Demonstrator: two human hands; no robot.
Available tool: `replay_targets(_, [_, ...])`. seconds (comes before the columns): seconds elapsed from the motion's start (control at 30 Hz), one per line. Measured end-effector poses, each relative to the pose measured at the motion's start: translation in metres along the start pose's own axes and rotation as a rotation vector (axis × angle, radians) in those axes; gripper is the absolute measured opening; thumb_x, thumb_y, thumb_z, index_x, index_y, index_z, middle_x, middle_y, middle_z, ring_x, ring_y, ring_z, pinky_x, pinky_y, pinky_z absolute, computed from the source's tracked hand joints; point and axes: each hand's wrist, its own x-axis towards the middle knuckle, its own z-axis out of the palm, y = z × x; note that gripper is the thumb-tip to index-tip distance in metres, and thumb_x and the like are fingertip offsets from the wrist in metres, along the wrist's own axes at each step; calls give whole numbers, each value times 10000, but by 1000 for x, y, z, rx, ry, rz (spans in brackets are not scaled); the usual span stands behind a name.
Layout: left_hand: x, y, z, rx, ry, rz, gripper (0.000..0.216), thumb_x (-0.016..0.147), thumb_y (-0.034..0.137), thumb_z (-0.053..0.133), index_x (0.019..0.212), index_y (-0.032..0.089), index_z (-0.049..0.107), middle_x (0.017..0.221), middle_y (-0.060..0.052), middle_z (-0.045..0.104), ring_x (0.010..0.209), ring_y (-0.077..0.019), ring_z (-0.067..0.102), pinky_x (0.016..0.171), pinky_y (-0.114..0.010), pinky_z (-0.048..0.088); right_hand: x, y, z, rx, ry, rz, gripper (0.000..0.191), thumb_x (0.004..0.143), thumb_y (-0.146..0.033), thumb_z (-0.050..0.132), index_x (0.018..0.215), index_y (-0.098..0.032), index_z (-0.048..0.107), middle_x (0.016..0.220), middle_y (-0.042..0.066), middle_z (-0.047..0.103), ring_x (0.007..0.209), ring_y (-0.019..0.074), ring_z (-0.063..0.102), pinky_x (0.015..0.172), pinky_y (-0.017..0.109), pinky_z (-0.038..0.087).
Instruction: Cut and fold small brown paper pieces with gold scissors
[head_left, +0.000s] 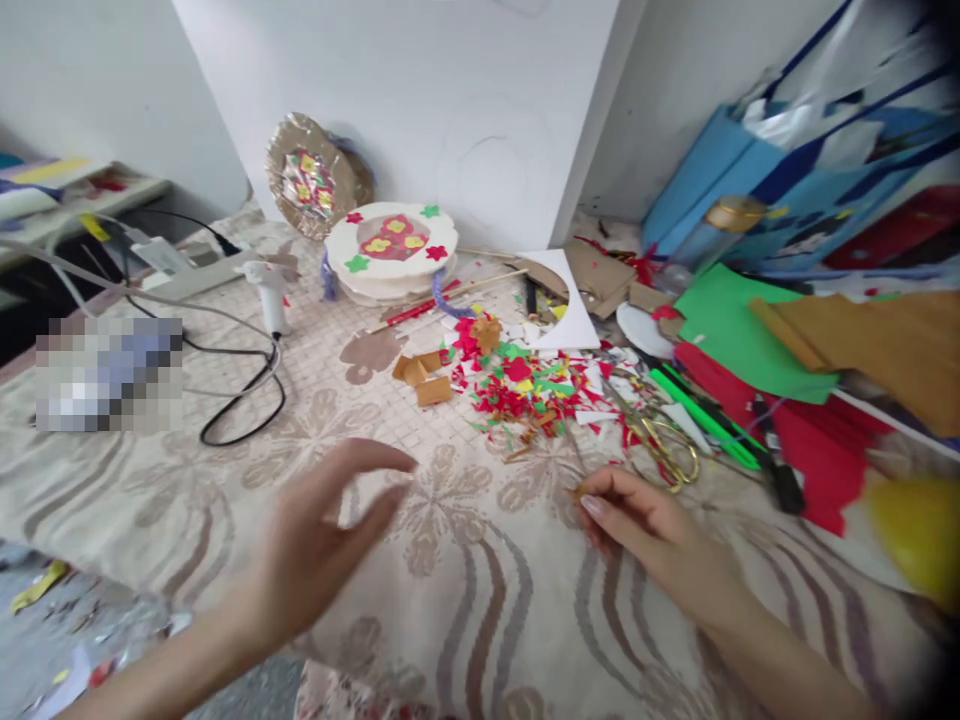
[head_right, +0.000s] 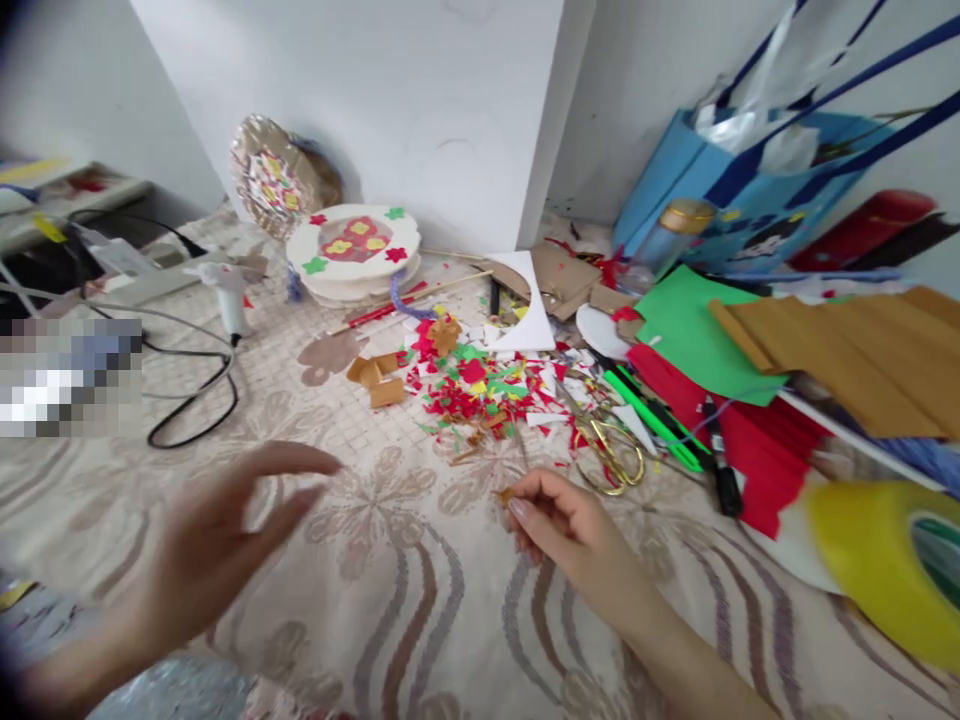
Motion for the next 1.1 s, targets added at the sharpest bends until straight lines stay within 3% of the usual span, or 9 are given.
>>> replay_targets(0.13, [48,53,72,-128,-166,89,394,761,412,621,1067,173,558,831,-32,649,749,-149,603,675,-269,475,-4,0,-5,-44,8,-57,157,867,-336,512,818,-187,514,623,-34,513,543,98,484,521,219,394])
replay_targets(0.3, [76,72,115,-285,-355,116,253,777,328,619,955,151,585,861,-50,640,758,-144,588,667,-259,465,-6,-1,-9,-77,22,-130,135,889,-300,478,819,-192,516,632,-35,493,566,101,474,526,216,387])
replay_targets(0.53, [84,69,124,-546,-420,5,165,804,281,591,795,119,564,668,-1,569,606,-87,527,575,-206,424,-7,-4,-12,-72,25,-143,137,891,-308,484,834,-190,526,642,-30,510,568,102,487,525,214,403])
replay_targets(0.73, [83,67,123,-592,-479,-25,185,800,295,600,794,112,567,653,0,570,592,-81,506,575,-207,415,-6,-9,-14,51,-26,-114,224,902,-366,451,797,-188,537,662,-14,529,571,111,511,496,217,428])
replay_targets(1.1, [82,63,121,-557,-523,38,162,815,273,583,825,112,576,684,-13,577,621,-94,517,595,-225,423,-2,3,-15,279,-65,-25,156,835,-333,576,801,-182,556,599,-38,526,506,83,491,448,182,404])
